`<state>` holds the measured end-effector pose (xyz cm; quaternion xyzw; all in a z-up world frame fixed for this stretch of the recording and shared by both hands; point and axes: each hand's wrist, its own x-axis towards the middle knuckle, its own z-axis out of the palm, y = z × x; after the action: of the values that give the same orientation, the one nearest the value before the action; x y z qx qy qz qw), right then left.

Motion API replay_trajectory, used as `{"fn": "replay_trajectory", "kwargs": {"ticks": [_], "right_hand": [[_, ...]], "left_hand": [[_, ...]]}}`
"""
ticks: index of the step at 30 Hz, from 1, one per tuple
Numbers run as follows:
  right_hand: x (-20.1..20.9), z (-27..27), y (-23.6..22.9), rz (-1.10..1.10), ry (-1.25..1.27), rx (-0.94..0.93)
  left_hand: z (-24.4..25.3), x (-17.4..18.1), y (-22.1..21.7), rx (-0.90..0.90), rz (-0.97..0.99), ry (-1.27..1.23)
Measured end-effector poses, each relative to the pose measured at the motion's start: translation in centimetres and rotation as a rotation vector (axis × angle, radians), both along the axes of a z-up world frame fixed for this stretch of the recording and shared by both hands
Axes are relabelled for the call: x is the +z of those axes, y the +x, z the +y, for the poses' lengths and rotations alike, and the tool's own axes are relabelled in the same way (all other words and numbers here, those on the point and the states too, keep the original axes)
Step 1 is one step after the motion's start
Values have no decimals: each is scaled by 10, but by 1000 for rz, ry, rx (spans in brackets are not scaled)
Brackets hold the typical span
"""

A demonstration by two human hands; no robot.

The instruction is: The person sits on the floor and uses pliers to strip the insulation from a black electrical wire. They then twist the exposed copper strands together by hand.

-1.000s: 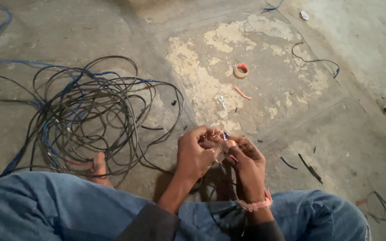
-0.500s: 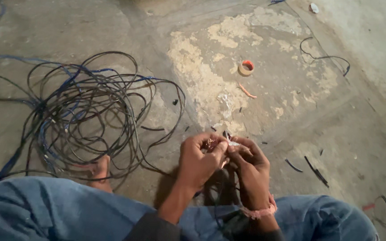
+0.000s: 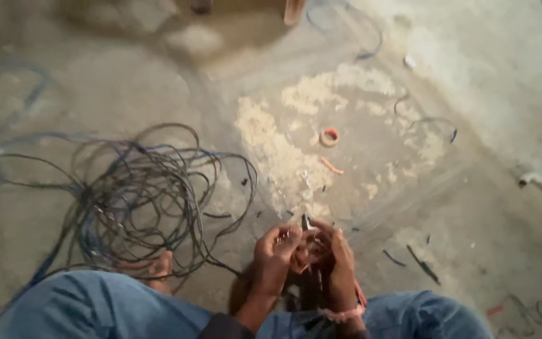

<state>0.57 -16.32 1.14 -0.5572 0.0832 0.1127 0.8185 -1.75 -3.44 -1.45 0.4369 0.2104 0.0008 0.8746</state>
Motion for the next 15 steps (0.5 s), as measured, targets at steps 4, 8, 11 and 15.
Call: {"fn": "replay_trajectory", "kwargs": {"ticks": [4, 8, 11, 15], "right_hand": [[-4, -21, -9, -133, -161, 291], [-48, -41, -16, -417, -465, 165], [-77, -45, -17, -241, -100, 46], [-56, -38, 0, -227, -102, 153]], "left_hand": [[3, -17, -7, 68, -107, 157], [1, -30, -10, -32, -38, 366], [-7, -37, -15, -112, -31, 182], [-7, -26, 5, -158, -43, 73]]}}
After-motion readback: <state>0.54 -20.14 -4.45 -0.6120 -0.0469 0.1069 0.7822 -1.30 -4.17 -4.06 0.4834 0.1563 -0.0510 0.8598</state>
